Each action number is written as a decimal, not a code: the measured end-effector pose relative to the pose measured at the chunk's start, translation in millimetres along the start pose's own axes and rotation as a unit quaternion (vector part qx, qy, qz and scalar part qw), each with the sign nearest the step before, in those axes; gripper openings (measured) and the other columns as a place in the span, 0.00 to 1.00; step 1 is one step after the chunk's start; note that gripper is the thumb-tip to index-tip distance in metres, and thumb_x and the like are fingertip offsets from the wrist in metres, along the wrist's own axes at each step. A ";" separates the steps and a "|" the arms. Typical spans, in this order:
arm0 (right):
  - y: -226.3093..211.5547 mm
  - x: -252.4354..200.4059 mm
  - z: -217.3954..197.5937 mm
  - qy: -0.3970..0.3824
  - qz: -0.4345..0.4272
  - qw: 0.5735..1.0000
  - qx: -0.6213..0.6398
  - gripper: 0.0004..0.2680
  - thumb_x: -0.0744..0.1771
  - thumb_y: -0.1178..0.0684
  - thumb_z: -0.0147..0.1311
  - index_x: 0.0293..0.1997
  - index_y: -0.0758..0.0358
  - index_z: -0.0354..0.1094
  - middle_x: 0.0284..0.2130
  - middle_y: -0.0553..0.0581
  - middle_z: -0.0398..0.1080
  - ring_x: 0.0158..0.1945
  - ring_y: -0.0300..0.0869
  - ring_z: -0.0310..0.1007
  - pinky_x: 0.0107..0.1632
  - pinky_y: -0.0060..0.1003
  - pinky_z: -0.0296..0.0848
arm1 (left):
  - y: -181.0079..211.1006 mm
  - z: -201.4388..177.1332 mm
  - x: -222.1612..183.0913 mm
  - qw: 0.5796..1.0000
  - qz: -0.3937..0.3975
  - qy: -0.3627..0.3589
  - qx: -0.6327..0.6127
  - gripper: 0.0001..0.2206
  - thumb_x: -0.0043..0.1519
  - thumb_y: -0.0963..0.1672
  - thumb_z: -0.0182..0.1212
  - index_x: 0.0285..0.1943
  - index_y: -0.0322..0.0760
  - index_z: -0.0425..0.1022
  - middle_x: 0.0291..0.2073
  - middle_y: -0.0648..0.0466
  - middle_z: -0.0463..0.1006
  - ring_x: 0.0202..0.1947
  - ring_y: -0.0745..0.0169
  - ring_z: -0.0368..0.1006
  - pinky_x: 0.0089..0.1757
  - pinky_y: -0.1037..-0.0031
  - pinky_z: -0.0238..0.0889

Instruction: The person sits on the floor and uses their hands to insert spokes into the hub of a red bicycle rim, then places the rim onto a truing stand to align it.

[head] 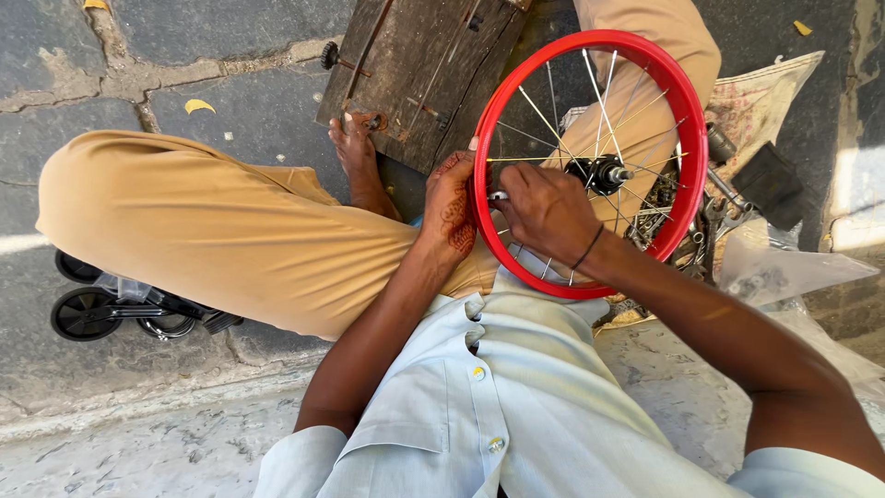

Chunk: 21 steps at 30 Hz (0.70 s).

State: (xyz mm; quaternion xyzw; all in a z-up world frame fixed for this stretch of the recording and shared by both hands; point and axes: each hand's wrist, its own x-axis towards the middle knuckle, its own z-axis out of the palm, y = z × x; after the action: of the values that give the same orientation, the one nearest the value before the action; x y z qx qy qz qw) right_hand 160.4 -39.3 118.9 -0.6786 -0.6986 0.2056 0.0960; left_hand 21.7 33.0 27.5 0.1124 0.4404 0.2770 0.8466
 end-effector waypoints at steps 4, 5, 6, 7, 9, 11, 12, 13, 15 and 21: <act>-14.3 -7.2 -12.1 0.007 0.052 0.995 0.088 0.10 0.63 0.54 0.60 0.45 0.67 0.69 0.31 0.66 0.73 0.34 0.60 0.74 0.36 0.52 0.71 | -2.8 12.0 -21.2 0.999 -0.018 0.045 -0.018 0.09 0.65 0.45 0.56 0.31 0.40 0.73 0.25 0.55 0.71 0.23 0.63 0.65 0.23 0.71 0.57; -12.1 -7.8 -14.2 0.008 0.061 0.989 0.137 0.08 0.63 0.53 0.60 0.42 0.64 0.71 0.31 0.64 0.74 0.33 0.59 0.75 0.36 0.51 0.72 | -5.0 7.8 -23.6 0.998 -0.016 0.043 -0.040 0.09 0.65 0.45 0.57 0.32 0.39 0.72 0.26 0.56 0.70 0.25 0.65 0.66 0.26 0.71 0.60; -10.0 -9.9 -15.4 0.013 0.075 0.980 0.184 0.06 0.63 0.52 0.60 0.39 0.61 0.73 0.31 0.62 0.75 0.32 0.57 0.76 0.35 0.49 0.73 | -8.3 5.0 -23.3 0.998 -0.018 0.035 -0.058 0.10 0.66 0.45 0.57 0.32 0.38 0.71 0.26 0.57 0.69 0.26 0.67 0.66 0.29 0.71 0.64; -11.0 -11.4 -13.2 0.014 0.080 0.979 0.185 0.06 0.63 0.52 0.60 0.39 0.61 0.73 0.31 0.62 0.75 0.32 0.57 0.76 0.35 0.49 0.73 | -11.5 1.3 -23.1 0.998 -0.022 0.034 -0.055 0.10 0.66 0.45 0.57 0.32 0.38 0.71 0.26 0.57 0.69 0.26 0.67 0.66 0.29 0.71 0.64; -15.7 -11.7 -7.8 0.064 0.100 0.989 0.091 0.05 0.64 0.54 0.59 0.38 0.62 0.72 0.32 0.63 0.74 0.36 0.56 0.76 0.41 0.50 0.73 | -14.8 -4.8 -20.6 0.998 0.013 0.000 -0.058 0.08 0.67 0.44 0.57 0.36 0.36 0.73 0.29 0.54 0.71 0.30 0.64 0.69 0.36 0.70 0.68; -26.5 -20.5 -6.2 0.118 0.086 0.986 0.079 0.06 0.65 0.55 0.60 0.40 0.64 0.72 0.36 0.63 0.73 0.39 0.56 0.75 0.43 0.49 0.74 | -17.8 -10.6 -23.3 0.998 0.006 -0.019 -0.053 0.07 0.67 0.44 0.57 0.38 0.36 0.74 0.30 0.54 0.72 0.31 0.63 0.69 0.36 0.69 0.68; -30.7 -21.0 -7.9 0.175 0.064 0.980 0.067 0.06 0.66 0.56 0.60 0.42 0.65 0.71 0.40 0.64 0.73 0.41 0.56 0.74 0.45 0.48 0.74 | -15.5 -11.2 -22.5 0.998 0.008 -0.039 -0.049 0.06 0.67 0.43 0.56 0.40 0.36 0.74 0.31 0.54 0.73 0.32 0.63 0.70 0.37 0.69 0.68; -34.2 -21.5 -10.7 0.175 0.058 0.981 0.066 0.06 0.66 0.56 0.60 0.42 0.65 0.71 0.40 0.64 0.73 0.41 0.56 0.74 0.45 0.48 0.74 | -13.2 -10.7 -22.3 0.998 0.012 -0.039 -0.052 0.06 0.67 0.43 0.56 0.40 0.36 0.74 0.31 0.54 0.73 0.32 0.63 0.70 0.37 0.69 0.68; -40.4 -22.9 -14.1 0.288 -0.010 0.957 0.014 0.09 0.66 0.58 0.59 0.50 0.69 0.69 0.47 0.66 0.70 0.50 0.57 0.74 0.52 0.47 0.75 | -10.2 -9.2 -26.2 0.998 -0.055 -0.010 -0.041 0.08 0.67 0.46 0.54 0.42 0.38 0.74 0.32 0.55 0.74 0.32 0.63 0.71 0.34 0.69 0.68; -34.5 -7.8 -13.3 0.184 0.046 0.977 0.093 0.12 0.66 0.57 0.61 0.53 0.68 0.70 0.47 0.64 0.73 0.49 0.56 0.73 0.52 0.45 0.72 | -0.8 -3.7 -33.6 0.996 -0.074 -0.020 -0.046 0.11 0.67 0.48 0.52 0.48 0.41 0.77 0.35 0.57 0.77 0.33 0.67 0.72 0.33 0.73 0.67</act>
State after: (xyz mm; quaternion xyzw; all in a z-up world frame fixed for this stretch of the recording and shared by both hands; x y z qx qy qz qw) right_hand 135.0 -44.8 146.3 -0.7246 -0.6147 0.1452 0.2758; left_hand 3.6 13.1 47.9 0.0461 0.4171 0.2310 0.8778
